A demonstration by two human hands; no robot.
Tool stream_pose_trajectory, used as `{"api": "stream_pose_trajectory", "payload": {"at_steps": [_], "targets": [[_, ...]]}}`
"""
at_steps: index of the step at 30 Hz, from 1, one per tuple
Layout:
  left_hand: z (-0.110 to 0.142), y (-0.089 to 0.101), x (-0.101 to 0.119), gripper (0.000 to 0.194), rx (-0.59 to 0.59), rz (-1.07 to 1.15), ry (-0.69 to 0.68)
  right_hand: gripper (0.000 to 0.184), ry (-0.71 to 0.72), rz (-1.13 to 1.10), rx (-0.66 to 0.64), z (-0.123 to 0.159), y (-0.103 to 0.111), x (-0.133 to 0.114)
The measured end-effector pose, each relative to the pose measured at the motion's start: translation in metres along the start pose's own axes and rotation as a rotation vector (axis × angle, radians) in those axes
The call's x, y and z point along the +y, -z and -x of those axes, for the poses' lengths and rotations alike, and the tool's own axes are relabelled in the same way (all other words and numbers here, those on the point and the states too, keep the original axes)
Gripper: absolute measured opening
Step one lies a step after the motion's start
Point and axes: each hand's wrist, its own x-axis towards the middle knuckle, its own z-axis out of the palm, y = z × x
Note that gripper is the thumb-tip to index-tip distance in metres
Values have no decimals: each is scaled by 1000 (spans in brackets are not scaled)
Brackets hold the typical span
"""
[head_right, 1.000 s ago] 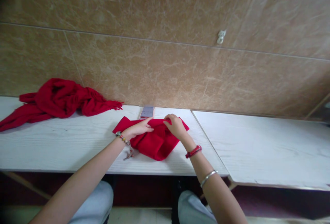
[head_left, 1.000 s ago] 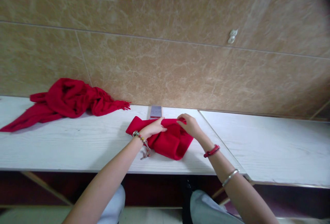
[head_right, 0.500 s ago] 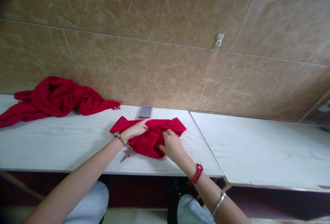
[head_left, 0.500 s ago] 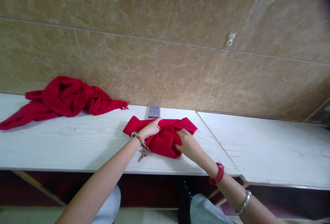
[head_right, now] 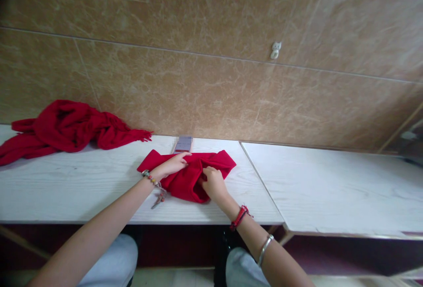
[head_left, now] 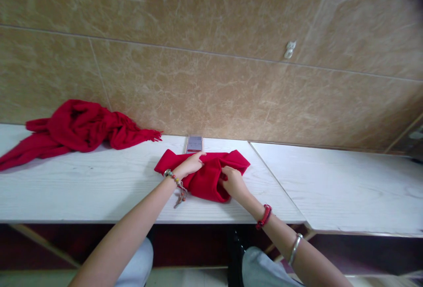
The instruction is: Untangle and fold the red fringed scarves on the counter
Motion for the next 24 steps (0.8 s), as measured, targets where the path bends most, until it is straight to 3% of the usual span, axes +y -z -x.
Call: {"api": "stream_pose_trajectory", "payload": {"at_steps": [5, 11, 13, 16, 19, 21, 24], "targets": [[9, 8, 20, 39, 8, 159, -30, 16, 40, -7, 51, 0, 30, -4], [16, 7, 37, 32, -12, 351, 22, 19, 88, 203, 11, 15, 109, -17], [18, 6, 40, 33, -15, 342, 60, 19, 60, 276, -70, 21, 133, -11], [18, 4, 39, 34, -4, 213, 77, 18, -4, 368, -348, 28, 157, 12], [16, 3, 34, 33, 12, 4, 38, 16, -75, 422, -541, 30, 162, 35], [16, 2, 32, 32, 20, -118, 14, 15, -80, 417, -500, 26, 153, 40], [15, 0, 31, 32, 23, -256, -7, 25, -6, 293, -343, 15, 123, 29]]}}
